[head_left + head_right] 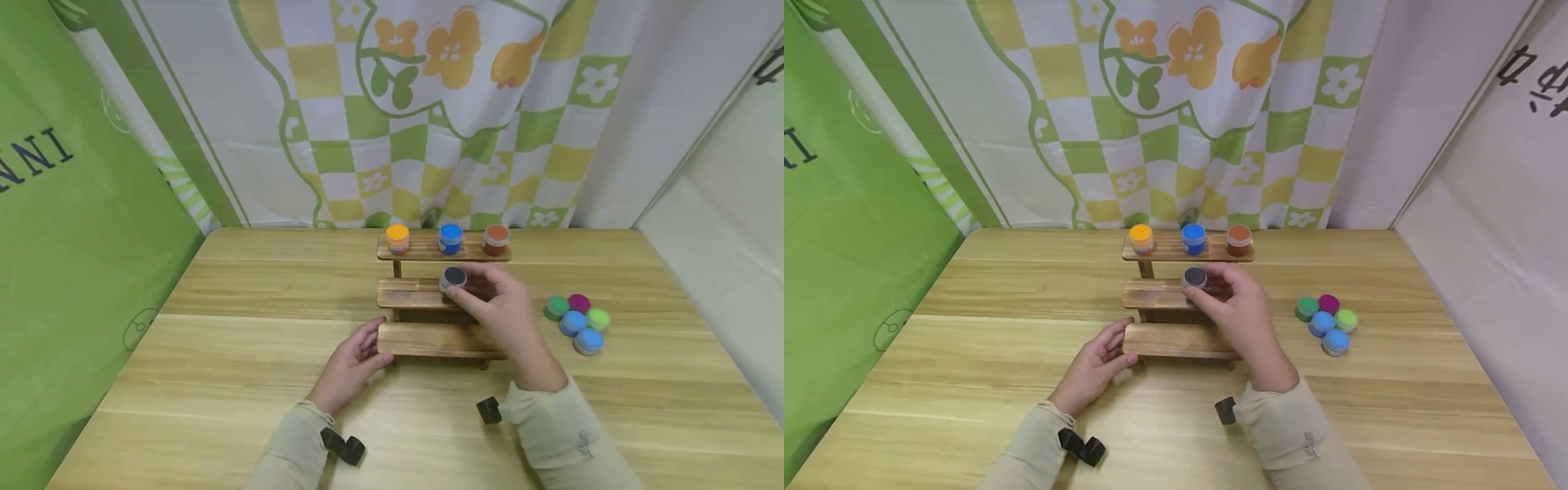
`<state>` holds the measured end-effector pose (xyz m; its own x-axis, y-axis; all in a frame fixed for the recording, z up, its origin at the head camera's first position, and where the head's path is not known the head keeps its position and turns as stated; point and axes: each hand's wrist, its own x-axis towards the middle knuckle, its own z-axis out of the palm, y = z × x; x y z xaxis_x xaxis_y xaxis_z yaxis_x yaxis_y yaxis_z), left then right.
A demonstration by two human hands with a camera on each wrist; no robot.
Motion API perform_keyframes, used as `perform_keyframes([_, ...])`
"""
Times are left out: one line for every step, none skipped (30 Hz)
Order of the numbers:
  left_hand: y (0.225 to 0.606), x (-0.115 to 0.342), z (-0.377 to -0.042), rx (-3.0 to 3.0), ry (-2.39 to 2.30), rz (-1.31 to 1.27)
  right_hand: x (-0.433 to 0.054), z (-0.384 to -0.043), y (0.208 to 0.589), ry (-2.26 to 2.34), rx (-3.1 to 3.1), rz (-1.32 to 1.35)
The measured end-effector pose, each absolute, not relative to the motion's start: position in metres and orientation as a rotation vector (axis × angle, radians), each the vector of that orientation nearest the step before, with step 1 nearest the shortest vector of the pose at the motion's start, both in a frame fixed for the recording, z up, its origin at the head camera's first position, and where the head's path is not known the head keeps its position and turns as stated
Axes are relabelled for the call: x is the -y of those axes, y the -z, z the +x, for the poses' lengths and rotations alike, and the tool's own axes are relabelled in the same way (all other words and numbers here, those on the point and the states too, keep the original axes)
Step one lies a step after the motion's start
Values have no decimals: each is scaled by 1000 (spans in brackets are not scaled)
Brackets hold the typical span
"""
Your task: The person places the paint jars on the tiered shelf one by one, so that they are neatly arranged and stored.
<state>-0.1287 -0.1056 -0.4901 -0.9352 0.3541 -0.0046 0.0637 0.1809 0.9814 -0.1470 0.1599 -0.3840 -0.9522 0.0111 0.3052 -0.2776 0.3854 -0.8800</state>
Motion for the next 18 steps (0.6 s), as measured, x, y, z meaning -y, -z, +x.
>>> perform_keyframes([490, 106, -129, -2224, -1831, 399, -158, -147, 384, -1597, 2387, 240])
perform_keyframes([490, 106, -129, -2224, -1833, 397, -156, -148, 384, -1603, 2387, 244])
perform_keyframes([490, 106, -129, -2225, -1835, 396, -153, -148, 384, -1604, 2390, 246])
perform_keyframes([490, 106, -129, -2222, -1837, 392, -151, -148, 384, -1610, 2390, 251])
perform_keyframes([489, 106, -129, -2219, -1840, 392, -149, -149, 384, -1612, 2393, 253])
perform_keyframes([490, 106, -129, -2217, -1843, 390, -147, -150, 384, -1613, 2396, 255])
perform_keyframes([490, 106, -129, -2213, -1848, 390, -145, -150, 384, -1615, 2400, 256])
perform_keyframes([490, 106, -129, -2210, -1850, 388, -143, -151, 384, -1613, 2404, 258])
perform_keyframes([490, 106, -129, -2209, -1852, 389, -141, -152, 384, -1609, 2410, 261])
perform_keyframes([490, 106, -129, -2208, -1852, 385, -139, -153, 384, -1606, 2416, 261])
perform_keyframes([490, 106, -129, -2209, -1852, 386, -137, -153, 384, -1600, 2423, 260])
perform_keyframes([490, 105, -129, -2210, -1852, 386, -135, -154, 384, -1601, 2425, 262])
perform_keyframes([490, 105, -129, -2210, -1852, 387, -133, -154, 384, -1603, 2426, 264])
perform_keyframes([489, 105, -129, -2212, -1849, 383, -131, -154, 384, -1606, 2428, 265])
perform_keyframes([489, 105, -129, -2215, -1847, 383, -129, -154, 384, -1610, 2430, 264])
perform_keyframes([489, 105, -129, -2218, -1845, 380, -127, -154, 384, -1618, 2431, 262])
perform_keyframes([489, 104, -129, -2219, -1845, 384, -124, -155, 383, -1625, 2431, 265])
perform_keyframes([489, 104, -129, -2221, -1843, 387, -122, -155, 383, -1631, 2432, 266])
